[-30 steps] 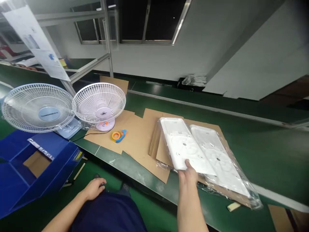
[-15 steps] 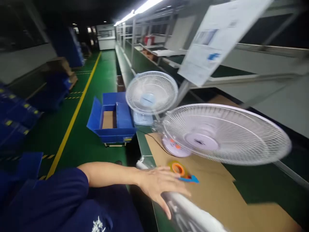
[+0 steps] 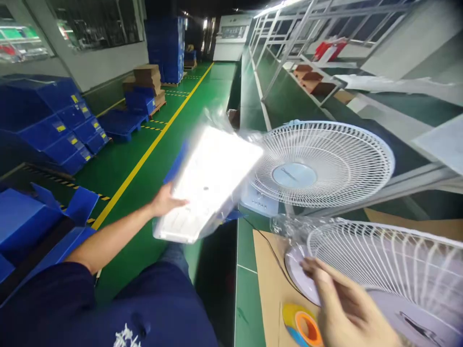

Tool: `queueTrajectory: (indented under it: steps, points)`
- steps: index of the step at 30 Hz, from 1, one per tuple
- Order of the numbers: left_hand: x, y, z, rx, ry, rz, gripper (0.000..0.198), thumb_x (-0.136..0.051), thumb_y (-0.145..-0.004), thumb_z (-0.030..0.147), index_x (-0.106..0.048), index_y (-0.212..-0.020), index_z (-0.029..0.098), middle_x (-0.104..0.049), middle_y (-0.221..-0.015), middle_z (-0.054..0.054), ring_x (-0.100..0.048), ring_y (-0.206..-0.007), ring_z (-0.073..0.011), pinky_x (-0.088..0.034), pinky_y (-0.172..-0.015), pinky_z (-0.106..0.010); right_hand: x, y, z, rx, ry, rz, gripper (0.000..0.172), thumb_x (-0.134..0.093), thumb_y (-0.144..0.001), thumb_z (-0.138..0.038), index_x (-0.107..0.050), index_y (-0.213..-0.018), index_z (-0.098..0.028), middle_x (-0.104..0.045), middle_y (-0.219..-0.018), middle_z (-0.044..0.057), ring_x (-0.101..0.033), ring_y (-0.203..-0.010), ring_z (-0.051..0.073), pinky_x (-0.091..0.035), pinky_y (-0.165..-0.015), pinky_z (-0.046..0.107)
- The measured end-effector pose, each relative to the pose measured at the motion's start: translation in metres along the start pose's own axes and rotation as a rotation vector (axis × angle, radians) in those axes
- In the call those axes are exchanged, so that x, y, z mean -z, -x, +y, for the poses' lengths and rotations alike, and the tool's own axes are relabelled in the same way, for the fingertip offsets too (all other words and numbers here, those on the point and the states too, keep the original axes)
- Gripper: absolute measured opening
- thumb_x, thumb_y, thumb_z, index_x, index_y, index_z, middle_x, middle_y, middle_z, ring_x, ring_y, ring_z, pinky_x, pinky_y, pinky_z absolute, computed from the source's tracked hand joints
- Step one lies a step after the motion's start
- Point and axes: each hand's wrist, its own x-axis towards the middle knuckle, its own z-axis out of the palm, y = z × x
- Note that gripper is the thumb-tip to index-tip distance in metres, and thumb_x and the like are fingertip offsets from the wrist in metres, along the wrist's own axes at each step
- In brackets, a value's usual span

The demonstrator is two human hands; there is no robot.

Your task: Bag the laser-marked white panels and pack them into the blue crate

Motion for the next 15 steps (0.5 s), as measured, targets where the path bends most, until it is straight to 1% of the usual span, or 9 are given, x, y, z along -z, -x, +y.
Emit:
queueTrajectory:
  steps: [2, 4, 6, 7, 9, 10, 12, 14, 15]
  points:
    - [0.012, -0.063, -0.009, 0.0, 0.062, 0.204, 0.072, -0.099, -0.075, 0.049, -0.068, -0.129, 0.012, -0.081, -0.124, -0.013, -0.078, -0.11, -0.0318, -0.067, -0.097, -0.047, -0.05, -0.031, 0.012, -0.009, 0.105, -0.17, 0.071, -0.071, -0.077, -0.093, -0.084, -0.104, -0.029, -0.085, -0.115, 0.019, -0.08, -0.109, 0.042, -0.058, -0.113, 0.074]
    - [0.012, -0.134, -0.026, 0.008, 0.08, 0.35, 0.066, -0.097, -0.079, 0.042, -0.067, -0.13, 0.012, -0.081, -0.125, -0.014, -0.078, -0.111, -0.0316, -0.066, -0.099, -0.048, -0.105, -0.07, 0.033, 0.049, 0.164, -0.364, 0.071, -0.068, -0.081, -0.091, -0.084, -0.105, -0.026, -0.085, -0.115, 0.016, -0.081, -0.105, 0.038, -0.063, -0.106, 0.062]
    - [0.0, -0.203, -0.052, 0.033, 0.041, 0.45, 0.059, -0.096, -0.083, 0.034, -0.067, -0.129, 0.012, -0.081, -0.124, -0.014, -0.079, -0.11, -0.0303, -0.065, -0.101, -0.047, -0.167, -0.112, 0.052, 0.111, 0.233, -0.52, 0.057, -0.066, -0.091, -0.077, -0.084, -0.109, -0.026, -0.086, -0.113, 0.012, -0.081, -0.103, 0.032, -0.064, -0.097, 0.049]
    - [-0.009, -0.235, -0.07, 0.056, 0.004, 0.485, 0.056, -0.095, -0.084, 0.032, -0.067, -0.128, 0.013, -0.081, -0.123, -0.013, -0.079, -0.11, -0.0295, -0.065, -0.102, -0.046, -0.2, -0.133, 0.06, 0.11, 0.31, -0.579, 0.048, -0.066, -0.096, -0.069, -0.084, -0.112, -0.027, -0.086, -0.11, 0.01, -0.081, -0.102, 0.031, -0.064, -0.094, 0.044]
    - [-0.031, -0.286, -0.11, 0.133, -0.086, 0.514, 0.054, -0.096, -0.083, 0.03, -0.066, -0.125, 0.014, -0.081, -0.122, -0.013, -0.078, -0.11, -0.0292, -0.063, -0.103, -0.045, -0.269, -0.171, 0.074, 0.053, 0.554, -0.703, 0.036, -0.061, -0.105, -0.053, -0.083, -0.122, -0.029, -0.085, -0.108, 0.007, -0.08, -0.105, 0.029, -0.062, -0.091, 0.039]
    - [-0.043, -0.304, -0.132, 0.183, -0.13, 0.507, 0.054, -0.097, -0.083, 0.03, -0.066, -0.125, 0.015, -0.081, -0.122, -0.014, -0.078, -0.111, -0.0297, -0.062, -0.104, -0.045, -0.304, -0.186, 0.082, 0.014, 0.683, -0.771, 0.034, -0.058, -0.108, -0.047, -0.081, -0.128, -0.031, -0.084, -0.112, 0.007, -0.079, -0.108, 0.028, -0.061, -0.093, 0.039]
    - [-0.065, -0.324, -0.178, 0.294, -0.211, 0.454, 0.055, -0.097, -0.082, 0.031, -0.066, -0.124, 0.015, -0.081, -0.123, -0.017, -0.078, -0.112, -0.0316, -0.061, -0.102, -0.044, -0.368, -0.206, 0.1, -0.049, 0.866, -0.906, 0.036, -0.057, -0.111, -0.041, -0.078, -0.139, -0.033, -0.08, -0.128, 0.011, -0.078, -0.114, 0.029, -0.06, -0.098, 0.041]
    - [-0.082, -0.326, -0.222, 0.402, -0.274, 0.382, 0.053, -0.097, -0.082, 0.032, -0.066, -0.122, 0.015, -0.081, -0.122, -0.019, -0.078, -0.11, -0.0328, -0.061, -0.099, -0.043, -0.415, -0.212, 0.122, -0.087, 0.95, -0.99, 0.038, -0.063, -0.108, -0.037, -0.076, -0.142, -0.03, -0.072, -0.142, 0.018, -0.074, -0.124, 0.034, -0.058, -0.104, 0.049]
    - [-0.089, -0.323, -0.242, 0.452, -0.298, 0.346, 0.052, -0.097, -0.083, 0.032, -0.066, -0.121, 0.015, -0.081, -0.121, -0.019, -0.078, -0.109, -0.0328, -0.06, -0.097, -0.043, -0.43, -0.211, 0.132, -0.105, 0.977, -1.009, 0.039, -0.068, -0.104, -0.035, -0.076, -0.142, -0.028, -0.067, -0.147, 0.021, -0.071, -0.129, 0.037, -0.057, -0.106, 0.053]
